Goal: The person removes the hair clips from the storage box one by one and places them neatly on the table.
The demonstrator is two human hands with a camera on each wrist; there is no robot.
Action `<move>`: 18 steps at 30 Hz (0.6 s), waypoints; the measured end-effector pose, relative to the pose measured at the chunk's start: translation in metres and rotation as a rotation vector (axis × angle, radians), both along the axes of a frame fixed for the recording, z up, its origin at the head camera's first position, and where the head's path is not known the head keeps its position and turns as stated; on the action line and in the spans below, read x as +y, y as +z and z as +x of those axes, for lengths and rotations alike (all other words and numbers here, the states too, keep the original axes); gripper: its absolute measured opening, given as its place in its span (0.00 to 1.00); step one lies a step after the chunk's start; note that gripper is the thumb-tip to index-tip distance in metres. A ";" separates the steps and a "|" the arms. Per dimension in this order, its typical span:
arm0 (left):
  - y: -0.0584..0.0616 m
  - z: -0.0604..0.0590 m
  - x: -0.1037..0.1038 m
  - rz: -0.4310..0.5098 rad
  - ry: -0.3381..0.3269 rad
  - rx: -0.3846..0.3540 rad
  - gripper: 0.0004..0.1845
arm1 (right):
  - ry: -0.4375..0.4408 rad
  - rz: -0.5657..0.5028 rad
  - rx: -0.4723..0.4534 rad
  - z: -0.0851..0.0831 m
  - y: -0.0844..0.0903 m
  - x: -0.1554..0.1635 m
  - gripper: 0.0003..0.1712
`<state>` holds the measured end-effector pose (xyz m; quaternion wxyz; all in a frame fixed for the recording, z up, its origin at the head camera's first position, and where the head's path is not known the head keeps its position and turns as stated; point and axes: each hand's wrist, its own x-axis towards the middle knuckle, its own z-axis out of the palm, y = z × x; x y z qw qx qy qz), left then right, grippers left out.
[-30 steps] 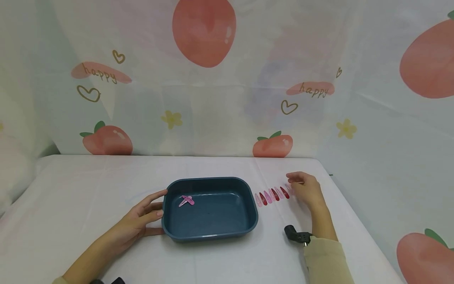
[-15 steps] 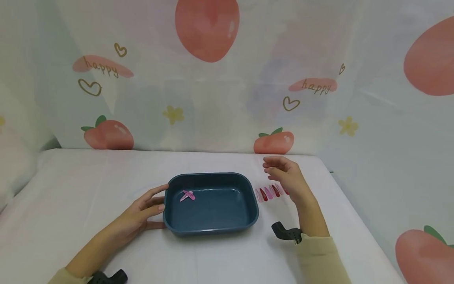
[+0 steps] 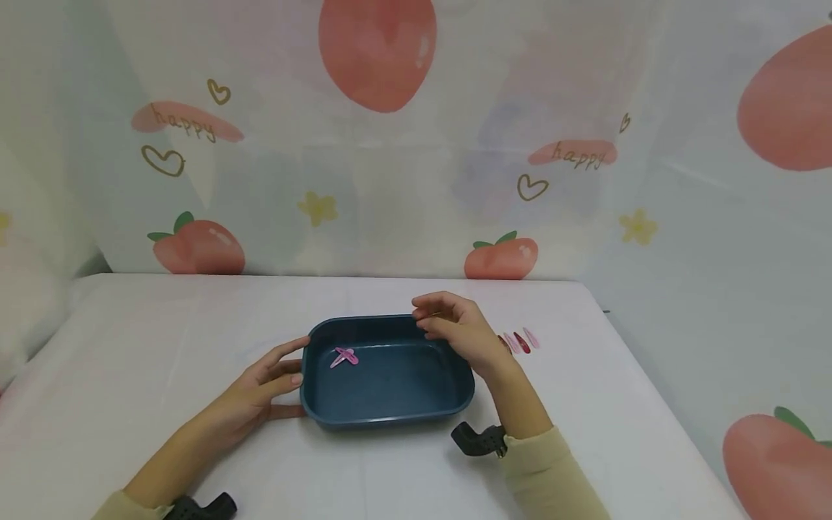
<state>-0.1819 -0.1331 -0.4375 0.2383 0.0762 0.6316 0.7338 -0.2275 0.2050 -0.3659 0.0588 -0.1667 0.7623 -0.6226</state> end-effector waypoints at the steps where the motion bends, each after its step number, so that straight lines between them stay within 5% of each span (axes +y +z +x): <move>1: 0.000 0.000 -0.001 -0.003 0.002 0.002 0.30 | 0.015 -0.008 0.004 0.000 0.000 -0.007 0.16; 12: 0.000 0.002 -0.002 -0.015 0.011 -0.013 0.30 | 0.126 -0.167 -0.077 0.004 0.004 -0.063 0.19; 18: 0.000 0.001 0.000 -0.008 -0.004 -0.007 0.30 | 0.162 -0.123 -0.131 0.006 -0.011 -0.076 0.17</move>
